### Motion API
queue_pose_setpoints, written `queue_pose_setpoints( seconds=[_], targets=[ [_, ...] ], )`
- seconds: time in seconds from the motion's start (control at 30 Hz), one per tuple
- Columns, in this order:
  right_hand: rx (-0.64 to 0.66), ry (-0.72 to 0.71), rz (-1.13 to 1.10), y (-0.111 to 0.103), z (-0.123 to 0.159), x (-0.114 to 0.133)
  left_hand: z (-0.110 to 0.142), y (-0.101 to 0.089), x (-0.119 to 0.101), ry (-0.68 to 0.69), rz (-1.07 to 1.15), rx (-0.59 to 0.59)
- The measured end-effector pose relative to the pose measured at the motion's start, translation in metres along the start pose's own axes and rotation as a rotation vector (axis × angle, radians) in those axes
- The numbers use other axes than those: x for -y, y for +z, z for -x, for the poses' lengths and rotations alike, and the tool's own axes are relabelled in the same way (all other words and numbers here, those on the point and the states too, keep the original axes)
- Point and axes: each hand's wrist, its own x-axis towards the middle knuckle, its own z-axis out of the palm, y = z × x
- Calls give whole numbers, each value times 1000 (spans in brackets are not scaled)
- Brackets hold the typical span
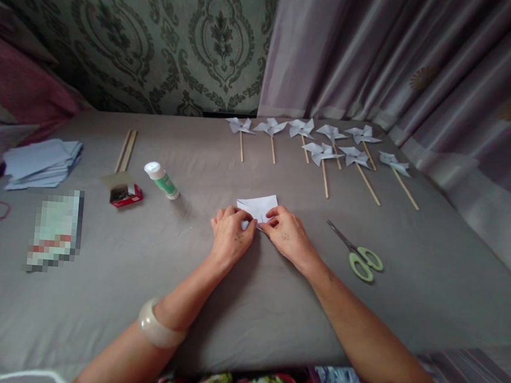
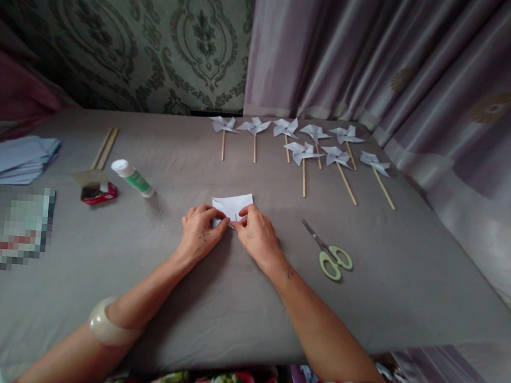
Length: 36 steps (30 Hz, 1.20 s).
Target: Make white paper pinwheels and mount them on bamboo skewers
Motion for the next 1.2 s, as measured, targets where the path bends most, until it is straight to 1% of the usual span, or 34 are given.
queue_pose_setpoints(
  seconds=[0.43,0.73,0.9,1.2],
  targets=[
    [10,5,-14,1,-3,-5,-2,-3,-7,-58,-63,42],
    [32,-15,-25,-1,-4,-5,-2,-2,-5,-57,-56,47],
    [25,-41,6,-2,-3,-5,-3,-2,-4,-66,-50,63],
    [32,-76,10,-2,-2,-4,-1,-2,-4,-55,-39,49]
  ],
)
